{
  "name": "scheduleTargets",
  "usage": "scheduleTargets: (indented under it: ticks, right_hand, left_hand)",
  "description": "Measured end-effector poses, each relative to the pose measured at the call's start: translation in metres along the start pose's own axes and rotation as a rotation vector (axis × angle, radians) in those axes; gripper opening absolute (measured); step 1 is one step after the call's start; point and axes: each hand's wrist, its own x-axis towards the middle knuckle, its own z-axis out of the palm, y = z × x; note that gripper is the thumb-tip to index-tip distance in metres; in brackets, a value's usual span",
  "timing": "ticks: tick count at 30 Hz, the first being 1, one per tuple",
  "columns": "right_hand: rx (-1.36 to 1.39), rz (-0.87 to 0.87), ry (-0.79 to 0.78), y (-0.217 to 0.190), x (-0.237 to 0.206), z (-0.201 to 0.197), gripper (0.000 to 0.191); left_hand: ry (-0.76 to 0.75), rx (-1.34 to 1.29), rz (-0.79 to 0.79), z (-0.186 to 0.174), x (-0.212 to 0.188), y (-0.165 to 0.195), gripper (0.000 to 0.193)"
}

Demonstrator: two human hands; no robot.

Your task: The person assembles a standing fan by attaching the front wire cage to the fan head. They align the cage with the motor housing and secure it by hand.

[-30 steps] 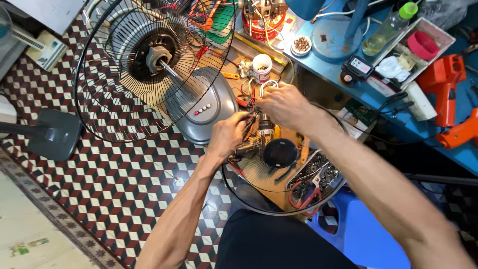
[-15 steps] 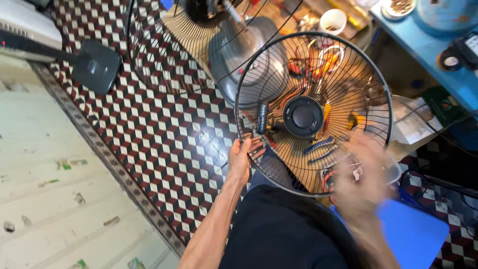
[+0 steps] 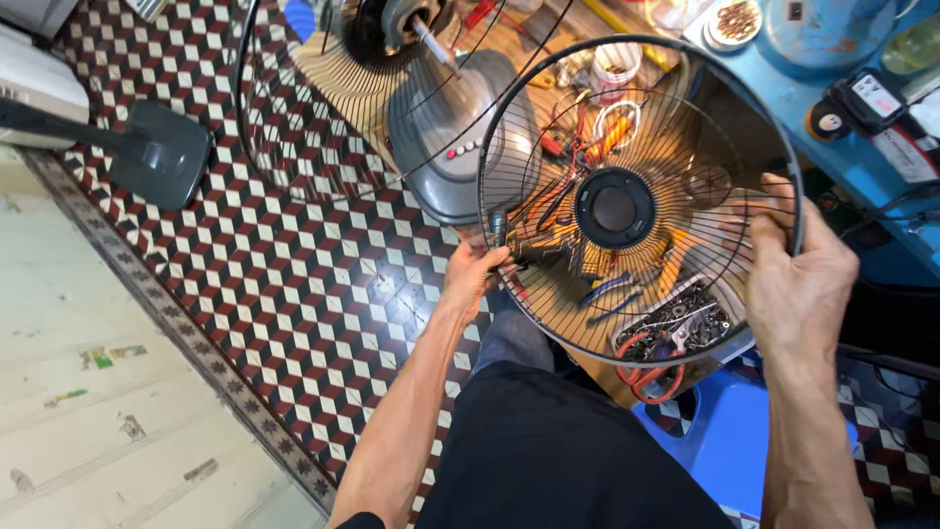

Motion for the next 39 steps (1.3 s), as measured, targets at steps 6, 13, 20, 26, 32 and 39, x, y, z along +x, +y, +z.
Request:
scheduleTargets:
  ticks: [6, 13, 20, 26, 32, 39]
  right_hand:
    - [-0.007, -0.030, 0.055, -0.020, -0.003, -0.022, 0.030]
    - [-0.021, 0.002, 0.169, -0.052, -0.011, -0.025, 0.031]
    - [-0.128, 0.008, 0.265, -0.058, -0.022, -0.015, 0.033]
    - [-0.083, 0.039, 0.313, -0.056, -0.020, -0.017, 0.032]
    - [-0.109, 0.014, 0.356, -0.064, -0.017, -0.014, 0.027]
    - [-0.320, 0.162, 0.333, -0.094, -0.008, -0.011, 0.040]
  left_hand:
    - [-0.188, 0.297, 0.134, 0.027, 0.021, 0.024, 0.045]
    - [-0.168, 0.432, 0.104, 0.061, 0.042, 0.047, 0.047]
    - [-0.196, 0.575, 0.133, 0.080, 0.072, 0.033, 0.054]
    - [-0.166, 0.619, 0.261, 0.092, 0.070, 0.030, 0.057]
    - [-0.329, 0.252, 0.021, 0.089, 0.065, 0.033, 0.034]
    - [-0.342, 0.267, 0.070, 0.101, 0.073, 0.037, 0.026]
